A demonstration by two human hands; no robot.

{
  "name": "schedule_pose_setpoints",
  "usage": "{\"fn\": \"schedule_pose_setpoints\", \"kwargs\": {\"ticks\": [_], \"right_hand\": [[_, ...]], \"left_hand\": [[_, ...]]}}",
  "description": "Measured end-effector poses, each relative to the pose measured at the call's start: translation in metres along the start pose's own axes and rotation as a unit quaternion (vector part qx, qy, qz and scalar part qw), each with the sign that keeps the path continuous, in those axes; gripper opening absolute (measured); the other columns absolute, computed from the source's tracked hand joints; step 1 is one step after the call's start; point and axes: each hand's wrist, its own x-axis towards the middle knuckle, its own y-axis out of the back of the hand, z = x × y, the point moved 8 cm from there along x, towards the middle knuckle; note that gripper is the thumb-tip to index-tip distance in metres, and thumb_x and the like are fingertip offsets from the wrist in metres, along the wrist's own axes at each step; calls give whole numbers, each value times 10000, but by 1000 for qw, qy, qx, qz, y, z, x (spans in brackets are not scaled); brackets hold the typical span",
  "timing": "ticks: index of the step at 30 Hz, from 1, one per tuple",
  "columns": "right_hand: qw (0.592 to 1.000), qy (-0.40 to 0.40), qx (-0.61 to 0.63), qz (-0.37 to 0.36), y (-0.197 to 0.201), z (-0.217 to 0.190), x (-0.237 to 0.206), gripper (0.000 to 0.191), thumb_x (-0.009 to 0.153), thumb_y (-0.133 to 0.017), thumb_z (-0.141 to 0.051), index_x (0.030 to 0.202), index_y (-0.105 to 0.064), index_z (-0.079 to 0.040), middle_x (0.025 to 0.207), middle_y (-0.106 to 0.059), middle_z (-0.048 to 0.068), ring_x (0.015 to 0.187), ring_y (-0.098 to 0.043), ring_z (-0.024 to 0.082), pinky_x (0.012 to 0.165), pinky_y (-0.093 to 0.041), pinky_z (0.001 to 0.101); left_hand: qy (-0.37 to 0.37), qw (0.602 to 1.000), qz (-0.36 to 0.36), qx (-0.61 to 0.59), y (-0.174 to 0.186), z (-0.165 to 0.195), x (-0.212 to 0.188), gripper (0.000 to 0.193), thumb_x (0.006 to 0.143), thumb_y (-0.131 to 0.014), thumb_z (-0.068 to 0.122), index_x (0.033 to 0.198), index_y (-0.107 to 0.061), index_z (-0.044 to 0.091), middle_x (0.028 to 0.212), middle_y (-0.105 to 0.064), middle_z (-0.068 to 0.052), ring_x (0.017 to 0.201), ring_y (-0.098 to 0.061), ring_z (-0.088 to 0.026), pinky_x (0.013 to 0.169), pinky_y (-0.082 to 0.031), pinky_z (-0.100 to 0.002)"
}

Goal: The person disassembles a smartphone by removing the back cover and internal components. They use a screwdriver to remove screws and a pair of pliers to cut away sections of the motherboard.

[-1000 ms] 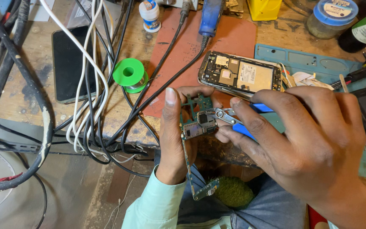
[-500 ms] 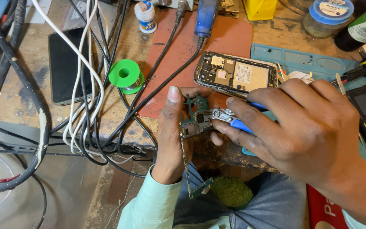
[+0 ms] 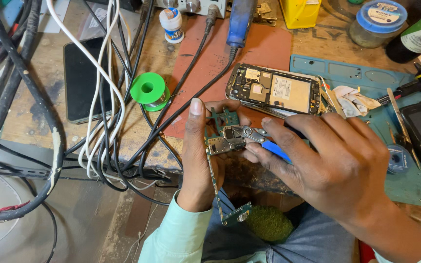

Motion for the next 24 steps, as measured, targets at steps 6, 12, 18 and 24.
{"fn": "schedule_pose_setpoints", "kwargs": {"ticks": [6,12,18,24], "right_hand": [[991,-58,124,-14,-10,18,-6,359,777,-864,-345,980,-780,-62,856,-729,70,730,-695,243,617,-530,353],[930,-177,309,-88,-38,41,-19,292,837,-825,-246,1044,-780,-45,917,-791,84,779,-788,179,681,-594,296],[841,-287,440,-126,-58,51,-32,280,847,-800,-236,1064,-787,-59,912,-841,77,773,-808,175,697,-629,274],[974,-96,201,-36,-21,34,-14,383,789,-869,-299,1069,-769,-58,976,-745,97,834,-713,254,710,-545,363]], "left_hand": [[7,1000,-26,-10,-2,-2,2,737,1000,-389,634,1276,-590,-20,1025,-655,-174,812,-712,-248,618,-633,-398],[2,998,-49,-34,-3,-2,2,771,1021,-399,651,1268,-582,-56,998,-647,-178,724,-702,-266,571,-605,-396],[6,998,-62,-18,-5,-2,2,776,1015,-398,651,1267,-578,-60,983,-648,-180,691,-693,-269,548,-589,-380],[-8,998,-63,-19,-6,1,3,815,1016,-372,676,1263,-565,-76,981,-654,-191,682,-694,-281,526,-583,-389]]}}
